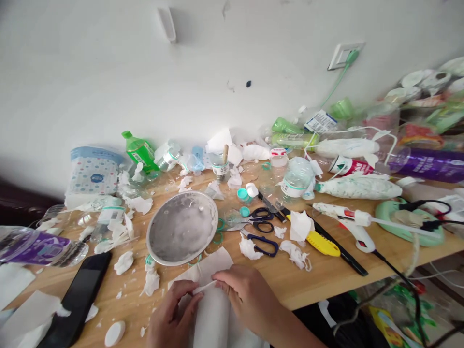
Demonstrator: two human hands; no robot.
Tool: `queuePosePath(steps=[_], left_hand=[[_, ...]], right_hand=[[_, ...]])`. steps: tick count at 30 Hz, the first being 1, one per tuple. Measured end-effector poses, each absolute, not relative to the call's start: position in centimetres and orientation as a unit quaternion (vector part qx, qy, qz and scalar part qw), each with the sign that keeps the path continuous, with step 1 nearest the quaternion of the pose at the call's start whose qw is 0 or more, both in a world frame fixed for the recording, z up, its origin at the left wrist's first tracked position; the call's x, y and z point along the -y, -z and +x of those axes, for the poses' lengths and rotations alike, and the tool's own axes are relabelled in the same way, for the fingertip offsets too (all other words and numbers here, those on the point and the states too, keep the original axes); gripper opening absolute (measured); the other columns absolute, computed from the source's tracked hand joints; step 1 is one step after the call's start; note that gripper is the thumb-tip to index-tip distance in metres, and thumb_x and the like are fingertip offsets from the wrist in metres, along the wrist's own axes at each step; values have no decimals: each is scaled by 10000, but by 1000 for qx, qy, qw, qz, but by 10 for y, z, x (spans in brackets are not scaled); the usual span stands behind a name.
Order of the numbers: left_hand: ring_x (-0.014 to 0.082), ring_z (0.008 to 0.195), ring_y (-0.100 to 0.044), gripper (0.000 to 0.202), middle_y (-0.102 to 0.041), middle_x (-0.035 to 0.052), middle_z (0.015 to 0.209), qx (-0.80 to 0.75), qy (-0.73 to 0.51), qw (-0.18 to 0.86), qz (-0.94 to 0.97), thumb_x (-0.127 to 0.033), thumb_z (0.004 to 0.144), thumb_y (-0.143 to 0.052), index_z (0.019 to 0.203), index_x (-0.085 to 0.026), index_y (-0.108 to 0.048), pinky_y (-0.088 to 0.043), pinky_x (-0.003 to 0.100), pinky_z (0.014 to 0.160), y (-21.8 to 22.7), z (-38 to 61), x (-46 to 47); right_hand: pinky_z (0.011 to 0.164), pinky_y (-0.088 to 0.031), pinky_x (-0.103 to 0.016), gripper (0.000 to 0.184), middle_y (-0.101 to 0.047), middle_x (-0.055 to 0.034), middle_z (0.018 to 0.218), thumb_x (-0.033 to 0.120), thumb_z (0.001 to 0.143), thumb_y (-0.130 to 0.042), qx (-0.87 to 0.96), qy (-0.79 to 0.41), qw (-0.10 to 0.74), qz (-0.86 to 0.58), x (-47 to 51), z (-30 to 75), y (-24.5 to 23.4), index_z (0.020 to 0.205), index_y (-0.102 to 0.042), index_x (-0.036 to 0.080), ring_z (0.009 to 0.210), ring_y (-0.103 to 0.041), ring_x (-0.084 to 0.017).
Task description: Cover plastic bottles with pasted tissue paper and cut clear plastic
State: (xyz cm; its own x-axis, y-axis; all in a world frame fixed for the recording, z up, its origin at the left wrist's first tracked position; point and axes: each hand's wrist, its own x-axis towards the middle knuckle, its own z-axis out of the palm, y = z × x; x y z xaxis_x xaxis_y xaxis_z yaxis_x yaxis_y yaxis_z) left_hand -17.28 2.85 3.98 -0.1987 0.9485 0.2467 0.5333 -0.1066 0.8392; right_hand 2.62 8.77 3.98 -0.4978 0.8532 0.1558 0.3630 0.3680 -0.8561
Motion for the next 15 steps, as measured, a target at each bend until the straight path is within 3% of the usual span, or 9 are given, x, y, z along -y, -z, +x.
queuePosePath(steps=[8, 12, 15], left_hand=[[156, 765, -663, 187, -726, -8, 809, -653, -511, 296, 475, -441, 793, -769, 902, -290, -756, -531, 230, 713, -37, -170, -28], [168, 738, -688, 217, -733, 17, 768, -661, -502, 358, 428, -413, 729, -825, 858, -249, -765, -571, 232, 709, -40, -183, -32], [185, 752, -715, 216, -758, 43, 803, -653, -487, 400, 420, -384, 733, -823, 872, -231, -763, -601, 240, 700, -41, -190, -36]], right_hand=[[776, -466, -262, 217, -752, -19, 930, 258, 1015, -488, 752, -435, 279, -410, -94, 26, -51, 1041, -702, 234, 861, -684, -160], [664, -420, -241, 217, -683, 9, 751, 332, 988, -551, 732, -437, 266, -451, -96, 27, -53, 856, -666, 203, 705, -618, -130], [632, -389, -237, 232, -647, 14, 725, 325, 996, -526, 737, -428, 263, -451, -96, 27, -55, 841, -641, 197, 668, -571, -119]])
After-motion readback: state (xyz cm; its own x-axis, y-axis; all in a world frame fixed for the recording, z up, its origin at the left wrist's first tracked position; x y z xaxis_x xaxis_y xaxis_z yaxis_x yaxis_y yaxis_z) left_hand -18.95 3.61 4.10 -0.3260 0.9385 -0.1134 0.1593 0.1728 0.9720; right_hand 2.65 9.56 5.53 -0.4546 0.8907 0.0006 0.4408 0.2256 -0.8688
